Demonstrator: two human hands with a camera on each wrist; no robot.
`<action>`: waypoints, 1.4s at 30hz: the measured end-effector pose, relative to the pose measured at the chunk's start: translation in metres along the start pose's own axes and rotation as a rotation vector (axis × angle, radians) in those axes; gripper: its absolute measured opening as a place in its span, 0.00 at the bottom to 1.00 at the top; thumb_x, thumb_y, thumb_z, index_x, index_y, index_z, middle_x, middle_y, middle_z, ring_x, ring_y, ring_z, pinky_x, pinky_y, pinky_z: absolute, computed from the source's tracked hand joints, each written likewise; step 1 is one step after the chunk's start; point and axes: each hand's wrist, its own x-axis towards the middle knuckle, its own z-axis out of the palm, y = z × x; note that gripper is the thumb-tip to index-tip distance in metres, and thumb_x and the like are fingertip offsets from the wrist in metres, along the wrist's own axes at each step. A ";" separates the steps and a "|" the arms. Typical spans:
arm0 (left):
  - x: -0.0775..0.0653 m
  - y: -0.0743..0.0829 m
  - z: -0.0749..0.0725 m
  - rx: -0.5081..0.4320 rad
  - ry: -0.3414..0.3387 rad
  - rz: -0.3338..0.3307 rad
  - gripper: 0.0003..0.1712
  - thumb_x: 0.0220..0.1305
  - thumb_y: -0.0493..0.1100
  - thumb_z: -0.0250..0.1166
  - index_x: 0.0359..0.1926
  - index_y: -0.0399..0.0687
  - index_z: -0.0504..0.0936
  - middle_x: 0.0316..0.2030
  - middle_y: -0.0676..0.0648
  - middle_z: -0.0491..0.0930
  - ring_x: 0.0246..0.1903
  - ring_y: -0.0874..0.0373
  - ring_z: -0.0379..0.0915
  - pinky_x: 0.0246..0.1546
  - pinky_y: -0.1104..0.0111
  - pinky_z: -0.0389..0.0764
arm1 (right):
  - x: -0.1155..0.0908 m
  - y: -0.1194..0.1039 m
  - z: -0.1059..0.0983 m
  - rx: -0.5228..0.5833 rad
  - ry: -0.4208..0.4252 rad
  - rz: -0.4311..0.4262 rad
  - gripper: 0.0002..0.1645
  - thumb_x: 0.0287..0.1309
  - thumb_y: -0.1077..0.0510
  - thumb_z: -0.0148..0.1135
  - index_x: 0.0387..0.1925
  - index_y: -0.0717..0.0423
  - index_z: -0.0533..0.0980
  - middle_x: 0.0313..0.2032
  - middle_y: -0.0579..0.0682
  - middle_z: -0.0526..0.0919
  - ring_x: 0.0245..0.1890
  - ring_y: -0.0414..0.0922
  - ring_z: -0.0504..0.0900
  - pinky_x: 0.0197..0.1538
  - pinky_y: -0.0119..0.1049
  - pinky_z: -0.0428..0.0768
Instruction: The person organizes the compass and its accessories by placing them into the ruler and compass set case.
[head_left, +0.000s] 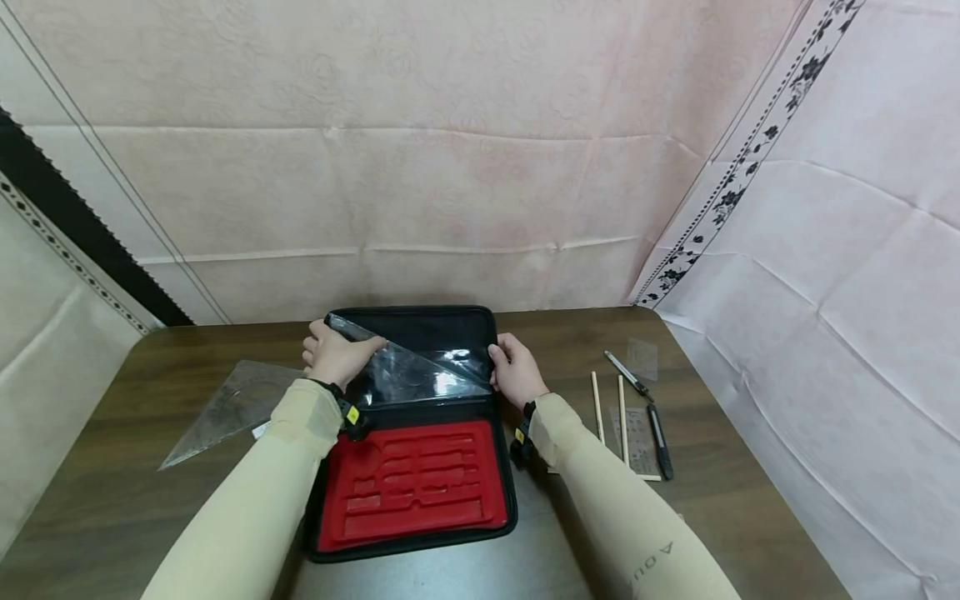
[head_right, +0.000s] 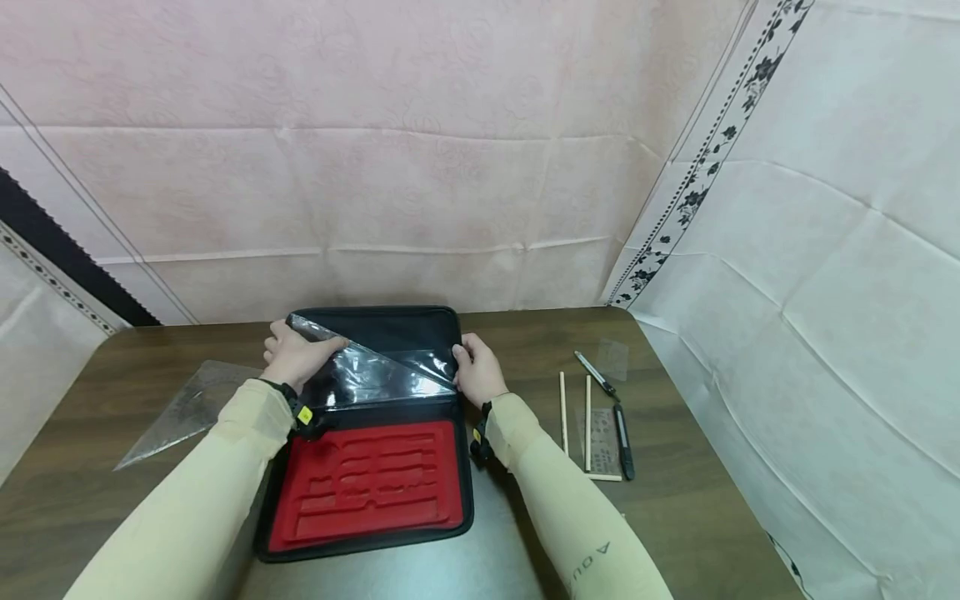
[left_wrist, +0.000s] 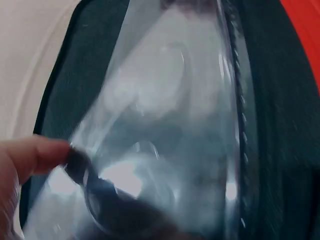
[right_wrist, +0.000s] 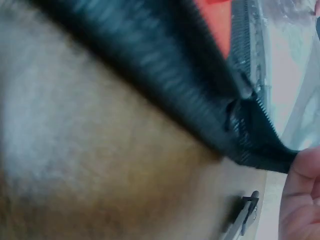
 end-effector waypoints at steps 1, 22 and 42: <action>0.001 -0.002 -0.002 -0.045 -0.017 0.023 0.59 0.57 0.61 0.66 0.72 0.41 0.38 0.65 0.31 0.50 0.61 0.38 0.52 0.58 0.46 0.59 | 0.000 0.000 -0.001 0.007 0.003 0.008 0.07 0.72 0.55 0.51 0.45 0.52 0.72 0.31 0.64 0.74 0.20 0.52 0.75 0.26 0.39 0.77; 0.023 -0.013 -0.031 -0.733 -0.150 -0.118 0.38 0.64 0.57 0.63 0.70 0.48 0.65 0.64 0.50 0.65 0.49 0.63 0.70 0.48 0.71 0.72 | 0.003 -0.003 -0.003 0.081 -0.003 0.083 0.09 0.72 0.54 0.51 0.47 0.53 0.73 0.28 0.58 0.73 0.22 0.53 0.75 0.29 0.43 0.78; 0.024 -0.026 -0.035 -0.392 -0.203 0.024 0.34 0.71 0.58 0.53 0.69 0.42 0.65 0.55 0.45 0.68 0.45 0.59 0.69 0.44 0.68 0.74 | 0.001 -0.002 -0.007 0.059 0.012 0.138 0.09 0.72 0.54 0.52 0.46 0.55 0.73 0.29 0.64 0.75 0.18 0.48 0.73 0.26 0.38 0.77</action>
